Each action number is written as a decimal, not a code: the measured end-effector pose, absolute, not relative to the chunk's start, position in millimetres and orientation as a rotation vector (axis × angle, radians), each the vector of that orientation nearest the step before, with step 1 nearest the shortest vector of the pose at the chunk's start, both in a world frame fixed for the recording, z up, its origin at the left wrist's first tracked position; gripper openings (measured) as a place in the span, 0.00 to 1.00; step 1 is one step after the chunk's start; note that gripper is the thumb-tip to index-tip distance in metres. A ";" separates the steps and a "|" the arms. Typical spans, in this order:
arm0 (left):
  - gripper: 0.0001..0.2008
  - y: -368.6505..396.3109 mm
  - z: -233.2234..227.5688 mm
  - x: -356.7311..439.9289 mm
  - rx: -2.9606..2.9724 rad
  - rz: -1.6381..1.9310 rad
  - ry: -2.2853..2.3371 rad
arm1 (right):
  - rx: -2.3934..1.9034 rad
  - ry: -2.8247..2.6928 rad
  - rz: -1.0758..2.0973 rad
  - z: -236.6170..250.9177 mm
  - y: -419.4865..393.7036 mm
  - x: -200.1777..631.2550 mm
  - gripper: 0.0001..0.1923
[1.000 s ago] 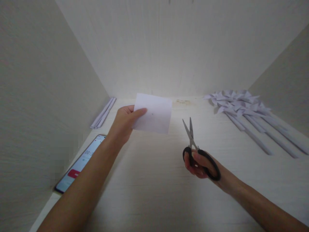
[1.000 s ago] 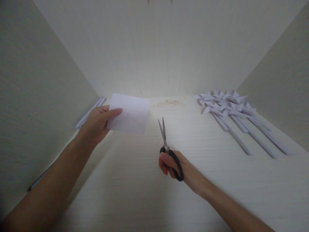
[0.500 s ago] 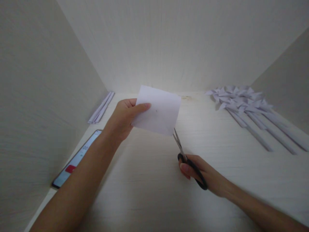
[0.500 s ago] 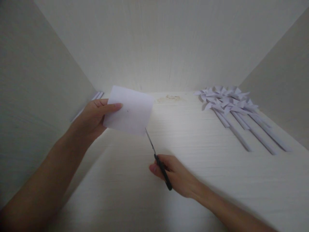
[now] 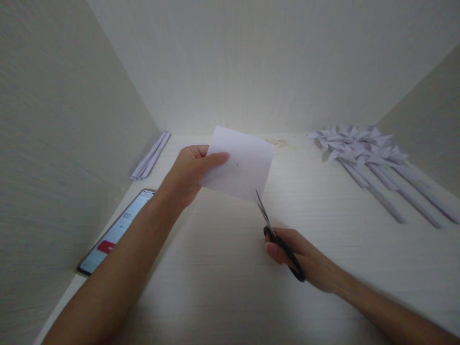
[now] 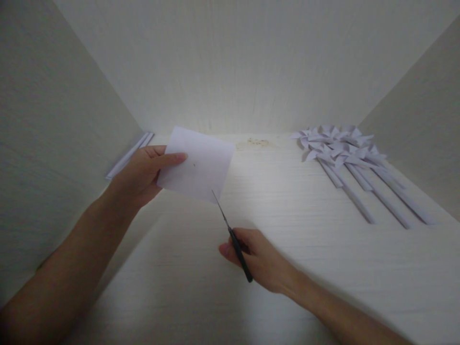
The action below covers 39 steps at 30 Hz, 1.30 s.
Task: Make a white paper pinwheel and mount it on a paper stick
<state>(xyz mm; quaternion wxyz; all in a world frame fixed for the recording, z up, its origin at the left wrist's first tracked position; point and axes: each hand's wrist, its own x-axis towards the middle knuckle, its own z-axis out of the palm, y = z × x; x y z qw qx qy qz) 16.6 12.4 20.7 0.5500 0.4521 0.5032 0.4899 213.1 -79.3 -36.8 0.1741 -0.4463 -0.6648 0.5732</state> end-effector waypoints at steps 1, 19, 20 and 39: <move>0.06 12.2 20.9 17.1 1.048 1.159 1.200 | -1.261 -1.884 1.624 -36.6 -79.2 213.0 0.20; 0.05 11.2 18.9 21.1 1.042 1.147 1.187 | -1.273 -1.854 1.635 -37.6 -78.7 212.6 0.21; 0.05 11.0 19.0 21.2 1.055 1.143 1.185 | -1.274 -1.855 1.638 -37.5 -78.6 212.4 0.21; 0.07 11.2 17.9 20.1 1.154 1.128 1.159 | -1.217 -1.871 1.616 -36.4 -78.7 212.3 0.19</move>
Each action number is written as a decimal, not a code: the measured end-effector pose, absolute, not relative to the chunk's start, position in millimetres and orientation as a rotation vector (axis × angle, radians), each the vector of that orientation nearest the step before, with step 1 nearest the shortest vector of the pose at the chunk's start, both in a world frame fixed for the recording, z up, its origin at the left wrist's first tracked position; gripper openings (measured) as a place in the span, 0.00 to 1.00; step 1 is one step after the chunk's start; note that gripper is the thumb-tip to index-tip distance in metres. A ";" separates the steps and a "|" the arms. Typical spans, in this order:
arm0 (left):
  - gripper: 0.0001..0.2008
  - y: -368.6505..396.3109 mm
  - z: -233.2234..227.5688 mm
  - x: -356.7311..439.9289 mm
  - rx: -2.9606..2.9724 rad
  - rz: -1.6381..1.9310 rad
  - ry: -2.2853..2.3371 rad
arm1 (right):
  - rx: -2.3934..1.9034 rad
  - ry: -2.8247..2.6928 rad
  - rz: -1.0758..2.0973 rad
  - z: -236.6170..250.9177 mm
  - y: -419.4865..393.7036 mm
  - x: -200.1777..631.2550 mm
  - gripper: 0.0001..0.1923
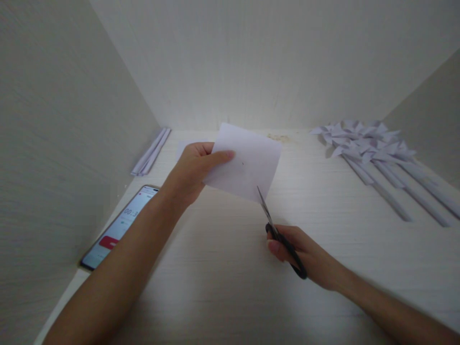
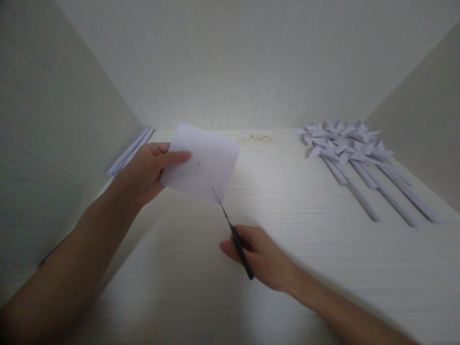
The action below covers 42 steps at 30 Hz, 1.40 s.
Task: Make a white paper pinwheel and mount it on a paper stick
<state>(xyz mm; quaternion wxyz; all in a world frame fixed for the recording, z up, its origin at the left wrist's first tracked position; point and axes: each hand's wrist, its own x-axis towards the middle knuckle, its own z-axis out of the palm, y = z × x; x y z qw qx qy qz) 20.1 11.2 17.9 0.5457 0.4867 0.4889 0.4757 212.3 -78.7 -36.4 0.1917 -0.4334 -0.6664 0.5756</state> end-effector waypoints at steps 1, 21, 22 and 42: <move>0.07 11.2 18.1 19.9 1.163 1.120 1.164 | -1.218 -1.869 1.619 -36.7 -79.0 212.4 0.19; 0.09 12.0 18.0 17.9 1.268 1.058 1.193 | -1.289 -1.888 1.596 -36.0 -79.4 212.6 0.18; 0.09 12.1 18.0 17.9 1.267 1.059 1.191 | -1.290 -1.889 1.596 -36.1 -79.4 212.7 0.18; 0.08 11.3 19.7 19.2 1.275 1.068 1.238 | -1.273 -1.894 1.566 -40.5 -78.6 212.7 0.18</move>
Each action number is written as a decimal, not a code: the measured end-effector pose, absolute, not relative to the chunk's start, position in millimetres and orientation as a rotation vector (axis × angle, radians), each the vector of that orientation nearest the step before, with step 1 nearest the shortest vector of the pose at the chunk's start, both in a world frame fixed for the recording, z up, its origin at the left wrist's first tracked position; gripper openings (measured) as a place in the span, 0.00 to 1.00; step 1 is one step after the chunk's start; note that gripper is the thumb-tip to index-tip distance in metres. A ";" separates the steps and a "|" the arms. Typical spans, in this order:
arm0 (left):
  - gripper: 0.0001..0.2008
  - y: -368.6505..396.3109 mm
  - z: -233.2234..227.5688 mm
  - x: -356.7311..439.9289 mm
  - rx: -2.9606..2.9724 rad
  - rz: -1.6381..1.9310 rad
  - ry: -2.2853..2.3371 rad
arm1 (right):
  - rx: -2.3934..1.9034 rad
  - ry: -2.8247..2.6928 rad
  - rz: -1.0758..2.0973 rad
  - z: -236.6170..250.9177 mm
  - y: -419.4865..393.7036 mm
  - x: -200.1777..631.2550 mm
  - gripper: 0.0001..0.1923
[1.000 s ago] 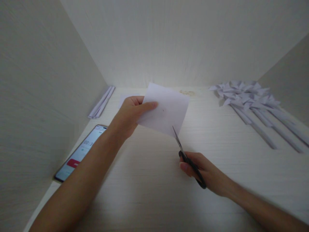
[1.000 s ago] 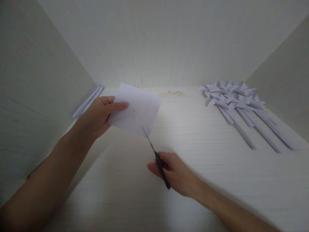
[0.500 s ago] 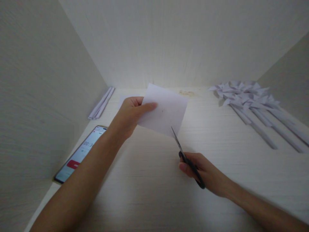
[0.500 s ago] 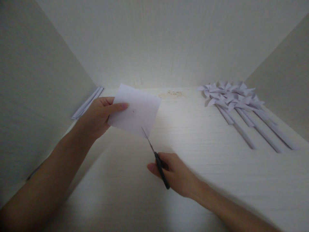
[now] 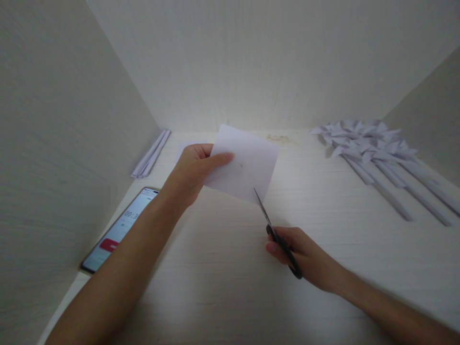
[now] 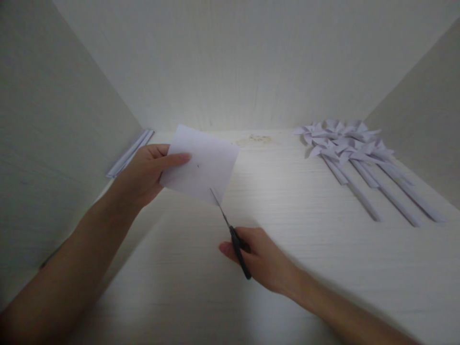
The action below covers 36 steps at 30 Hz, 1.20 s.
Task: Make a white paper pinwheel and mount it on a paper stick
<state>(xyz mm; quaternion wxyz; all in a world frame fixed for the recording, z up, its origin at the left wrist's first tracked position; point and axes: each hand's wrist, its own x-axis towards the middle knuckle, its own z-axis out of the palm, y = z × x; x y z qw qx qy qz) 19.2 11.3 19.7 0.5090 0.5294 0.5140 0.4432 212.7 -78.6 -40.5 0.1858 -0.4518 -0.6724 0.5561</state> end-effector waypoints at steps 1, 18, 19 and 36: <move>0.08 11.5 19.5 19.1 1.279 1.067 1.237 | -1.277 -1.900 1.560 -40.6 -78.6 212.8 0.18; 0.09 10.7 20.2 19.3 1.291 1.056 1.266 | -1.304 -1.919 1.542 -41.1 -78.6 212.8 0.19; 0.09 10.4 20.3 19.4 1.290 1.057 1.261 | -1.298 -1.919 1.542 -41.2 -78.5 212.8 0.19; 0.10 9.9 20.0 19.1 1.303 1.046 1.260 | -1.358 -1.949 1.527 -44.1 -78.1 212.8 0.20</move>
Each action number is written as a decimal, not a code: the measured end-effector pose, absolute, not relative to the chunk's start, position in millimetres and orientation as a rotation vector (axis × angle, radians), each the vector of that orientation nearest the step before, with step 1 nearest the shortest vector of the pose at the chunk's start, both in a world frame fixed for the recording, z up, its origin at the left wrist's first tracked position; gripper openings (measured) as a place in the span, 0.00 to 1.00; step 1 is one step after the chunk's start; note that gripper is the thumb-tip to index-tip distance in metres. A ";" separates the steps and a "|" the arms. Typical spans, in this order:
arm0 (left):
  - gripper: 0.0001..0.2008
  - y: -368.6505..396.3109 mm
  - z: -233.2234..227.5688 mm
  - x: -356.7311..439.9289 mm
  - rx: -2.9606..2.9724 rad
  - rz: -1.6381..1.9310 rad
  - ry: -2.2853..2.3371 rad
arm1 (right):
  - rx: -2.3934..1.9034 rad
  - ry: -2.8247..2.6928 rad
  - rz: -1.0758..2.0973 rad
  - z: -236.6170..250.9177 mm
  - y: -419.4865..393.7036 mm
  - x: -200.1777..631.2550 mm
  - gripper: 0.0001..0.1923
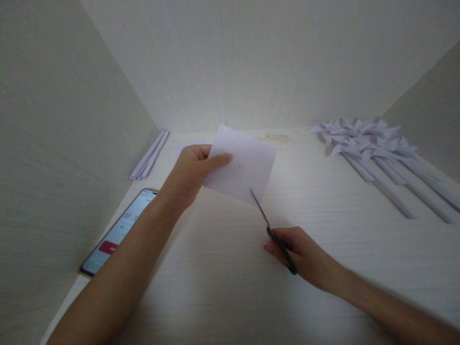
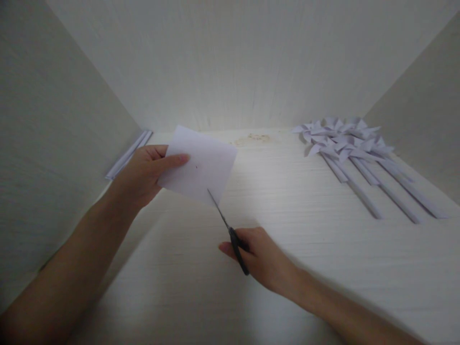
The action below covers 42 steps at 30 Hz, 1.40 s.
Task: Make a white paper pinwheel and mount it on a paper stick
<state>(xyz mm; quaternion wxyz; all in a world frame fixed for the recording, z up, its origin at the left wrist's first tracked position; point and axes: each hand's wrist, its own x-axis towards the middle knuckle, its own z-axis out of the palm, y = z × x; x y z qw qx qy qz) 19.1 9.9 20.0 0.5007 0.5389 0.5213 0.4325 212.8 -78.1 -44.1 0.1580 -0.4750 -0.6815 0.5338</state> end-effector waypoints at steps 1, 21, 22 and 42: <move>0.10 10.0 19.8 19.0 1.302 1.047 1.260 | -1.356 -1.956 1.516 -44.1 -78.1 212.8 0.21; 0.09 10.7 17.6 18.5 1.298 1.069 1.252 | -1.340 -1.959 1.500 -45.0 -77.5 212.2 0.21; 0.09 10.7 17.5 18.4 1.296 1.071 1.248 | -1.341 -1.963 1.490 -45.2 -77.5 212.2 0.21; 0.08 9.0 17.8 19.3 1.279 1.108 1.186 | -1.286 -1.870 1.576 -46.6 -76.8 212.3 0.17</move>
